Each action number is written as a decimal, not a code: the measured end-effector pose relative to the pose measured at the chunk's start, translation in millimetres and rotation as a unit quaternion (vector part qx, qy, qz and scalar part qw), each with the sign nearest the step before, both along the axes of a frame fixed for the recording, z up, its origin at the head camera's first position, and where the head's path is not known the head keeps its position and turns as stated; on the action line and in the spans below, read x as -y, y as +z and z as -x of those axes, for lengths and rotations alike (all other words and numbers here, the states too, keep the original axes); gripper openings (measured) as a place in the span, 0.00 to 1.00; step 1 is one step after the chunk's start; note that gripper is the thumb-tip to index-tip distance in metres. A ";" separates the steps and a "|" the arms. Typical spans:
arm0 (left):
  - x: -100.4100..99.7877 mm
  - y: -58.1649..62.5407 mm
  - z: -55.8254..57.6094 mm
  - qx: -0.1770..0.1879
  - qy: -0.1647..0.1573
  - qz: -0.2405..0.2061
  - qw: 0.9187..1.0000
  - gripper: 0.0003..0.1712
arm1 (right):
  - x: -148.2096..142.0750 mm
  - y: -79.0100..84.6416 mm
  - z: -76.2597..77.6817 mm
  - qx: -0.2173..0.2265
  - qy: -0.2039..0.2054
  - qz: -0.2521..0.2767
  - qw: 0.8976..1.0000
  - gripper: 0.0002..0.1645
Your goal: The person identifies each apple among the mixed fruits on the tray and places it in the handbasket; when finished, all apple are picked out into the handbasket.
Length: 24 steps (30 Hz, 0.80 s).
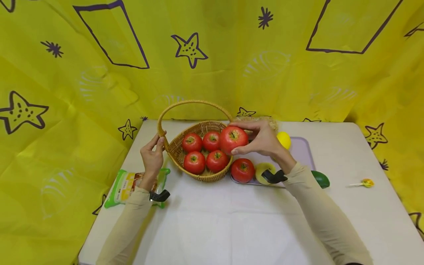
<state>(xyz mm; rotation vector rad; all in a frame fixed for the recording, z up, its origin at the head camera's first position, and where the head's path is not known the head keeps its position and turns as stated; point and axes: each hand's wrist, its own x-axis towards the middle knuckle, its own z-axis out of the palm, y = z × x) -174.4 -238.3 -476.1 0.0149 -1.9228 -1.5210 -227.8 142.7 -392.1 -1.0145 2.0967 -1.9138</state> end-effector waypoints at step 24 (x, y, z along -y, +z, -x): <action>-3.3 4.5 -1.7 -0.004 0.002 0.008 1.000 0.17 | 92.2 -19.9 -1.0 0.060 0.017 -0.086 0.994 0.47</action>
